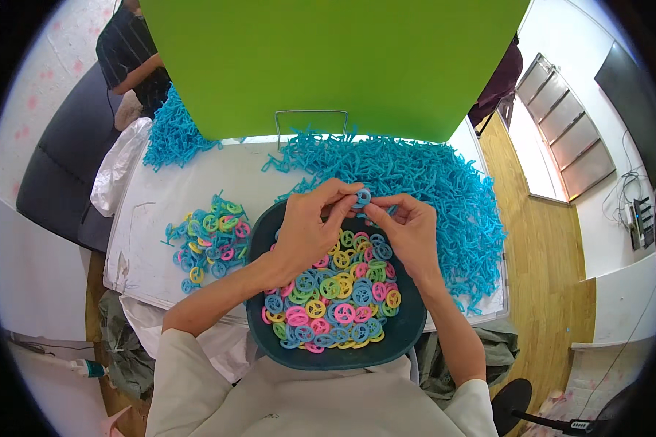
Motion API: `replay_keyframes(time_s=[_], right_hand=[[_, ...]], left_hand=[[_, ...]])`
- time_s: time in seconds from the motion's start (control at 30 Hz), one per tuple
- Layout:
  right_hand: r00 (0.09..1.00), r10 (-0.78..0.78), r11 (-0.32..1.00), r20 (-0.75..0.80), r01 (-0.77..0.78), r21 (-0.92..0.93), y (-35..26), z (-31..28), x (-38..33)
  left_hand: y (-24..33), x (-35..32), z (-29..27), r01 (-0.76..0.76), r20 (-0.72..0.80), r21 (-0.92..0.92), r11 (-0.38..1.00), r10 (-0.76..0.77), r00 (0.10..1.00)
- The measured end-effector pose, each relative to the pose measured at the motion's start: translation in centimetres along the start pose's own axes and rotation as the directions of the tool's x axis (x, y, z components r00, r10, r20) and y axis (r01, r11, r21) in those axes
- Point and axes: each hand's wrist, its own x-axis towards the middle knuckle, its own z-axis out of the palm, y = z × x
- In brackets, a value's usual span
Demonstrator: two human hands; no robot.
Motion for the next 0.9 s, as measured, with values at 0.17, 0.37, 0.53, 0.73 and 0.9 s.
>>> replay_keyframes(time_s=[0.17, 0.37, 0.53, 0.73, 0.9], right_hand=[[0.990, -0.127, 0.963, -0.063, 0.107, -0.249, -0.9, 0.6, -0.5], [0.954, -0.290, 0.923, -0.078, 0.257, -0.287, -0.8, 0.8, -0.7], [0.998, -0.043, 0.995, -0.052, 0.048, 0.086, -0.9, 0.4, -0.1], [0.974, -0.064, 0.937, -0.218, 0.134, 0.323, -0.3, -0.1, 0.3], [0.963, -0.194, 0.971, -0.186, 0.216, 0.105, -0.8, 0.8, 0.1]], left_hand=[[-0.5, 0.2, 0.0, 0.024, -0.026, -0.048, 0.999, -0.025, 0.999], [-0.5, 0.1, -0.7, 0.033, 0.014, -0.048, 0.998, -0.033, 0.999], [-0.3, 0.3, -0.3, 0.079, -0.016, -0.241, 0.967, -0.086, 0.996], [-1.1, 0.5, -0.2, 0.182, 0.292, 0.175, 0.968, -0.227, 0.929], [-4.3, -0.7, 1.9, -0.631, 0.711, 0.450, 0.632, 0.174, 0.681]])
